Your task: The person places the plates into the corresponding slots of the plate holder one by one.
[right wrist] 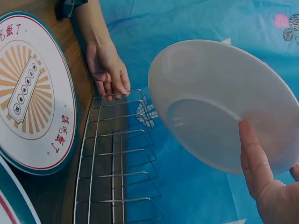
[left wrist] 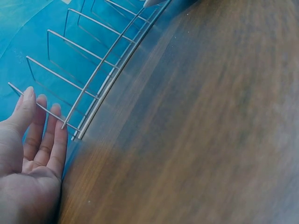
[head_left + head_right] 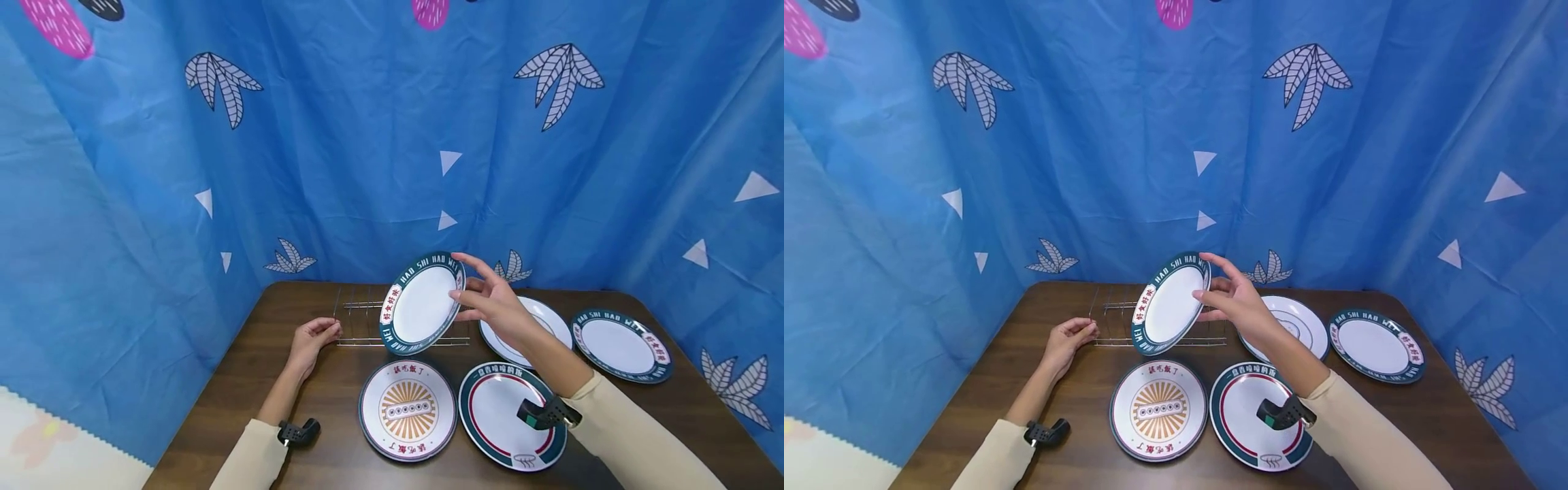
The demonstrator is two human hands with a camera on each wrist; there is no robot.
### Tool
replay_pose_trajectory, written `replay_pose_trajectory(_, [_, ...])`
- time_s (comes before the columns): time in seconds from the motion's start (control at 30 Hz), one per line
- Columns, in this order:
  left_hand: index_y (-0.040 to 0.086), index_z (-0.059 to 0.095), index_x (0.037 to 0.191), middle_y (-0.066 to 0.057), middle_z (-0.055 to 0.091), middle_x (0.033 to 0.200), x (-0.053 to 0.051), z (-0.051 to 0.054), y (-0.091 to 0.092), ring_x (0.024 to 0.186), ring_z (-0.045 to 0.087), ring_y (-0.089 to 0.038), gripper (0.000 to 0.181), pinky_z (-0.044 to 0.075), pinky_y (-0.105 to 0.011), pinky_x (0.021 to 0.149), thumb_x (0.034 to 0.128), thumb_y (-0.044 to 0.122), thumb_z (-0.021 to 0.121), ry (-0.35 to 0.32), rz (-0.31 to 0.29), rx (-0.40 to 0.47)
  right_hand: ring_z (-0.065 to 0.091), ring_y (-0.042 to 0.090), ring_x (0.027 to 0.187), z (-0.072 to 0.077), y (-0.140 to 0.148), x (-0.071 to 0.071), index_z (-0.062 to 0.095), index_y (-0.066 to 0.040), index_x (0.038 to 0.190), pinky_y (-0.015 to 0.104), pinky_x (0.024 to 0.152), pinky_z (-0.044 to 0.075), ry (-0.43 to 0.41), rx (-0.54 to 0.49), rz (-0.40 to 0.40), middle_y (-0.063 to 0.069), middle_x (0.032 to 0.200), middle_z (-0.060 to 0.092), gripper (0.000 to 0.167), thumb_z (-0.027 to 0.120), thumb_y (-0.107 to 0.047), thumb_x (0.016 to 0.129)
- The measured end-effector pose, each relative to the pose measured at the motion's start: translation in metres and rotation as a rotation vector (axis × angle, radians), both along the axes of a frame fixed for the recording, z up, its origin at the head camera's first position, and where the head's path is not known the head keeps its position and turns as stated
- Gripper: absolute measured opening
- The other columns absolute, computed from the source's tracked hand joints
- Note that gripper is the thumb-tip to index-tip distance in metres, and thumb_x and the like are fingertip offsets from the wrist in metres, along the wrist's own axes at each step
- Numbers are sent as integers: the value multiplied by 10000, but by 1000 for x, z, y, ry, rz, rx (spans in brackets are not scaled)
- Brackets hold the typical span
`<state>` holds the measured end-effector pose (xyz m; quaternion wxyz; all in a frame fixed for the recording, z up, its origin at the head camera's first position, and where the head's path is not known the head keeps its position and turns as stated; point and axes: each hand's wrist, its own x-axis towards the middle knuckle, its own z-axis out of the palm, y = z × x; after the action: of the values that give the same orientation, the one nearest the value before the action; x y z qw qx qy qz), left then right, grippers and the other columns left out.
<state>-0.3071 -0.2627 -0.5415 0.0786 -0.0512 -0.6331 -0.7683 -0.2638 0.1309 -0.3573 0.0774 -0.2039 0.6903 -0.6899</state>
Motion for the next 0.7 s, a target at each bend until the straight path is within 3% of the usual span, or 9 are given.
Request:
replay_pose_trajectory(0.23, [-72, 713, 1023, -324, 689, 1078, 1, 0, 1, 850, 744, -202, 97, 627, -335, 817, 937, -56, 673, 13, 1, 2, 658, 361, 1023, 3, -21, -13, 380, -320, 1543, 489, 836, 615, -15, 26, 7, 248, 1246, 499, 704, 735, -173, 954])
replay_pose_trajectory(0.43, [-74, 712, 1050, -231, 727, 1024, 1, 1, 1, 863, 741, -196, 127, 623, -325, 825, 941, -13, 690, 5, 9, -46, 672, 339, 994, 7, -41, -23, 388, -292, 1547, 551, 846, 595, -8, 24, 42, 240, 1206, 526, 708, 738, -147, 948])
replay_pose_trajectory(0.6, [-67, 715, 1058, -348, 667, 1106, 1, 0, 1, 863, 739, -174, 133, 622, -320, 830, 943, -7, 688, -2, 8, -49, 673, 346, 1014, 9, -58, -32, 387, -296, 1545, 615, 864, 564, -5, 32, 79, 239, 1239, 510, 708, 735, -142, 948])
replay_pose_trajectory(0.7, [-83, 709, 1062, -361, 662, 1107, 1, 0, 1, 857, 736, -168, 139, 623, -317, 824, 942, -14, 687, -1, 7, -46, 681, 353, 1013, 8, -67, -38, 395, -304, 1537, 592, 853, 580, -18, 41, 90, 240, 1253, 506, 706, 740, -140, 943])
